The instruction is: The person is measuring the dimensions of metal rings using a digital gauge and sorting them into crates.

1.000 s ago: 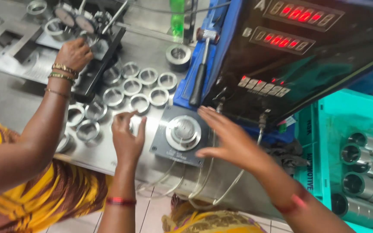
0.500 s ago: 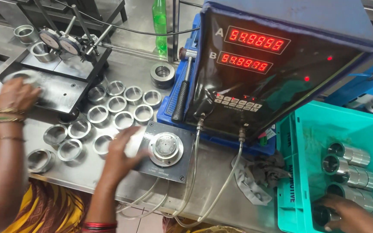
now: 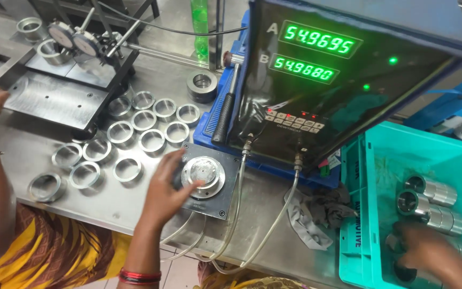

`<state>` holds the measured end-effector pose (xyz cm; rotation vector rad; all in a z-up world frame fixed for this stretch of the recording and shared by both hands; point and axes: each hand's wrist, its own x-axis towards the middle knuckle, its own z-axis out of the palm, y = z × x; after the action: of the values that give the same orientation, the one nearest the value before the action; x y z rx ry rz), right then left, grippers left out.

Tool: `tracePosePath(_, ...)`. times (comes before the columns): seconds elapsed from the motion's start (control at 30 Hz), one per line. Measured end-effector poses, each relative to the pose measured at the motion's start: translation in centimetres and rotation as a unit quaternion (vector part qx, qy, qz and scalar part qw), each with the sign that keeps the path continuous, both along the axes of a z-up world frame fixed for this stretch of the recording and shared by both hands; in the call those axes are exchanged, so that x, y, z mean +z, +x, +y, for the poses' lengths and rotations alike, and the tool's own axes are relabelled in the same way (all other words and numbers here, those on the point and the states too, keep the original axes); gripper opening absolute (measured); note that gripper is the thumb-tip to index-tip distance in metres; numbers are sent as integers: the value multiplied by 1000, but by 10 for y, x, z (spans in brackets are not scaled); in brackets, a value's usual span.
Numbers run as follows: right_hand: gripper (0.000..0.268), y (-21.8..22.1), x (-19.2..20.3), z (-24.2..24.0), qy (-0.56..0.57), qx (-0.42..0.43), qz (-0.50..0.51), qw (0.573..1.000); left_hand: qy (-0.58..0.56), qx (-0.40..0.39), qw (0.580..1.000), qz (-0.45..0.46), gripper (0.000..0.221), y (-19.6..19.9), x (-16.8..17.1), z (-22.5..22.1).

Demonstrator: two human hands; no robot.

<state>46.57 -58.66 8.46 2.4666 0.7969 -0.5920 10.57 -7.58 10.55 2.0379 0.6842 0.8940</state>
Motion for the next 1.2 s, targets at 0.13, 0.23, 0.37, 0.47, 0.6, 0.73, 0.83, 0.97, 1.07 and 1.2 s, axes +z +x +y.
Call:
tracePosePath(0.13,94,37,24,-19,259,-41,10,965,78,-97,992,27,104,9,-10,-11)
tracePosePath(0.23,107,7,81,42,519,-53,188,832,64,-99,993,3,100,13,-16,-5)
tracePosePath(0.37,95,-107,138,222,490,-50,306,814,50,-110,993,-7,98,9,12,-2)
tracePosePath(0.47,84,-168,128,321,513,76,293,803,95,-99,990,-17,98,1,30,4)
tracePosePath(0.6,79,-201,95,383,568,204,239,761,76,19,997,-21,97,-31,20,23)
tracePosePath(0.73,79,-207,82,402,566,215,214,767,29,136,989,44,96,-72,-33,38)
tracePosePath(0.83,78,-209,82,406,569,186,229,767,37,153,983,98,94,-85,-75,34)
tracePosePath(0.97,78,-214,73,409,554,186,226,780,31,128,979,156,99,-82,-95,26)
tracePosePath(1.07,79,-211,56,404,541,188,209,793,72,114,967,216,103,-78,-85,21)
tracePosePath(1.2,83,-200,93,368,560,277,154,765,102,121,933,323,103,-74,-79,42)
